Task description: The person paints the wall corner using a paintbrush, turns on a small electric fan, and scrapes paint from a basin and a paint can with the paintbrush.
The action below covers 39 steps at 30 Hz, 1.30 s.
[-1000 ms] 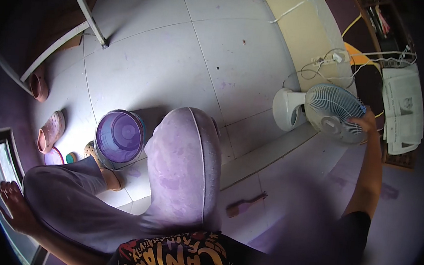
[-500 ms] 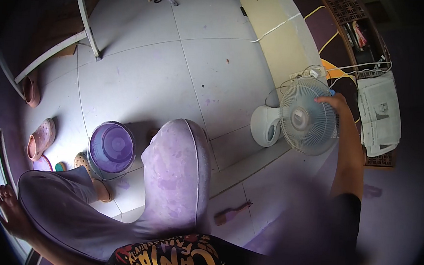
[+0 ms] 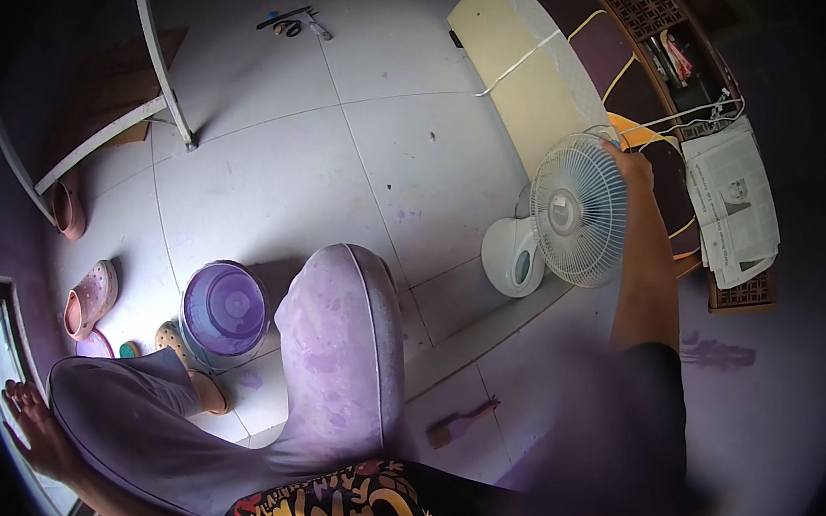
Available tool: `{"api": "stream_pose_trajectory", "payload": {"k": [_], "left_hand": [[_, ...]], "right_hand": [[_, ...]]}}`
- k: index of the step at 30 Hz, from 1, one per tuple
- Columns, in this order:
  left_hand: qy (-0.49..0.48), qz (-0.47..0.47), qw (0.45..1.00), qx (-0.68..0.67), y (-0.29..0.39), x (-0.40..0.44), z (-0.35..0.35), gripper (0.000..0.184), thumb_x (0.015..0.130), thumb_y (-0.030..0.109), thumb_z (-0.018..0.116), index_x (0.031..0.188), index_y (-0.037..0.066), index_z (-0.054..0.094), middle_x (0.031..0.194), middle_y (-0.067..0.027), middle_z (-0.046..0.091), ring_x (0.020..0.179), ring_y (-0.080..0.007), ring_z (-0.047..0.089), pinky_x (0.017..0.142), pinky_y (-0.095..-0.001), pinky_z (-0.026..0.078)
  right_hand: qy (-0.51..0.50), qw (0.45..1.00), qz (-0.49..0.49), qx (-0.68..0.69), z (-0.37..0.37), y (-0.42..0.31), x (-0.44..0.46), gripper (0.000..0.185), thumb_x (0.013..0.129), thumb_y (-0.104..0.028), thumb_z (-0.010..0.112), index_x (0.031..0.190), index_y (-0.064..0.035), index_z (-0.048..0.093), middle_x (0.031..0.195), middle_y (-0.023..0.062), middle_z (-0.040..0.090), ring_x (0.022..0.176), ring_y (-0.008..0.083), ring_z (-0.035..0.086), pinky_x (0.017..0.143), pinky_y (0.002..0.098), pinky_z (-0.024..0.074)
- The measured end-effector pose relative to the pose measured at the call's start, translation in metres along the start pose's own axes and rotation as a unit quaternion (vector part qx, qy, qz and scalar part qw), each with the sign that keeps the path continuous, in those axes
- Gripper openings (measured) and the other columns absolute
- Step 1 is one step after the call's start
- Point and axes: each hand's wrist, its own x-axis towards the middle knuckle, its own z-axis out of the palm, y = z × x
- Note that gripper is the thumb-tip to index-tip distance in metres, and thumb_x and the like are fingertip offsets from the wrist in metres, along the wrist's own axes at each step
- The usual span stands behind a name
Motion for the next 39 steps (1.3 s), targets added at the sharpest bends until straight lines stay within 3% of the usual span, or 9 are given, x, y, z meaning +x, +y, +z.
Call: {"api": "stream_pose_trajectory", "payload": {"k": [4,6,8,9,14,26,30,33,39], "left_hand": [[-0.026,-0.024,0.999,0.000,-0.007,0.002,0.011,0.059,0.088,0.001,0.059,0.137,-0.006,0.028,0.125,-0.0177,0.038,0.118,-0.0293,0.039,0.112,-0.0452,0.028],[0.036,-0.004,0.999,-0.005,-0.012,-0.001,0.025,0.055,0.088,0.001,0.059,0.135,-0.007,0.030,0.119,-0.0155,0.038,0.114,-0.0277,0.040,0.110,-0.0437,0.029],[-0.014,-0.022,0.999,-0.041,-0.014,0.001,0.022,0.051,0.090,0.003,0.057,0.133,-0.007,0.032,0.120,-0.0159,0.038,0.112,-0.0271,0.040,0.110,-0.0429,0.028],[-0.075,-0.043,0.994,-0.071,-0.009,0.003,0.008,0.052,0.089,0.001,0.055,0.136,-0.006,0.032,0.130,-0.0197,0.038,0.125,-0.0316,0.037,0.114,-0.0467,0.024],[0.000,-0.014,1.000,-0.025,-0.003,0.003,0.014,0.063,0.076,0.000,0.065,0.130,-0.006,0.033,0.123,-0.0170,0.039,0.122,-0.0307,0.036,0.114,-0.0466,0.023],[-0.024,-0.019,0.995,-0.100,-0.038,-0.002,0.057,0.038,0.080,0.003,0.059,0.111,-0.003,0.038,0.105,-0.0125,0.037,0.097,-0.0239,0.037,0.093,-0.0400,0.032],[-0.028,-0.006,0.998,-0.053,-0.031,0.001,0.049,0.039,0.076,-0.002,0.060,0.108,-0.002,0.038,0.101,-0.0114,0.035,0.095,-0.0238,0.036,0.092,-0.0403,0.032],[-0.004,-0.014,0.998,-0.066,-0.037,0.001,0.054,0.039,0.074,-0.004,0.058,0.105,-0.001,0.036,0.099,-0.0105,0.033,0.094,-0.0237,0.035,0.094,-0.0405,0.032],[-0.050,-0.086,0.988,-0.120,-0.045,-0.005,0.064,0.029,0.081,0.008,0.055,0.105,0.000,0.040,0.104,-0.0134,0.039,0.102,-0.0264,0.040,0.096,-0.0436,0.032]], "right_hand": [[0.059,0.998,-0.013,-0.028,0.006,0.016,-0.011,0.110,0.062,-0.086,0.061,0.129,0.0016,0.058,0.133,0.0218,0.057,0.124,0.0357,0.056,0.102,0.0445,0.0452],[0.065,0.996,-0.047,-0.036,0.017,0.029,0.006,0.107,0.064,-0.087,0.057,0.125,0.0010,0.061,0.125,0.0221,0.063,0.118,0.0377,0.059,0.101,0.0465,0.0460],[0.031,0.993,-0.107,-0.030,0.009,0.022,-0.016,0.108,0.060,-0.080,0.069,0.129,0.0014,0.057,0.122,0.0225,0.064,0.117,0.0380,0.060,0.101,0.0450,0.0463],[0.020,0.988,-0.149,-0.036,0.004,0.023,-0.037,0.110,0.058,-0.077,0.073,0.132,0.0020,0.054,0.124,0.0226,0.063,0.119,0.0376,0.059,0.101,0.0444,0.0461],[-0.019,0.971,-0.236,-0.013,0.012,0.068,-0.033,0.124,0.048,-0.049,0.093,0.145,-0.0020,0.032,0.133,0.0263,0.055,0.125,0.0392,0.053,0.105,0.0421,0.0421],[-0.181,0.951,-0.228,0.101,0.004,0.133,0.004,0.132,0.036,-0.007,0.094,0.150,-0.0153,0.028,0.138,0.0154,0.053,0.127,0.0330,0.050,0.108,0.0444,0.0403],[-0.214,0.932,-0.243,0.160,0.005,0.141,0.000,0.131,0.039,-0.010,0.093,0.152,-0.0227,0.027,0.142,0.0169,0.049,0.130,0.0356,0.048,0.111,0.0439,0.0369],[-0.084,0.969,-0.230,0.031,0.001,0.128,-0.028,0.124,0.048,-0.018,0.094,0.153,-0.0213,0.027,0.145,0.0188,0.046,0.135,0.0358,0.044,0.110,0.0435,0.0361],[-0.001,0.987,-0.136,0.090,0.023,0.128,0.021,0.124,0.052,-0.048,0.091,0.154,-0.0183,0.025,0.145,0.0218,0.045,0.131,0.0363,0.048,0.108,0.0447,0.0390]]}}
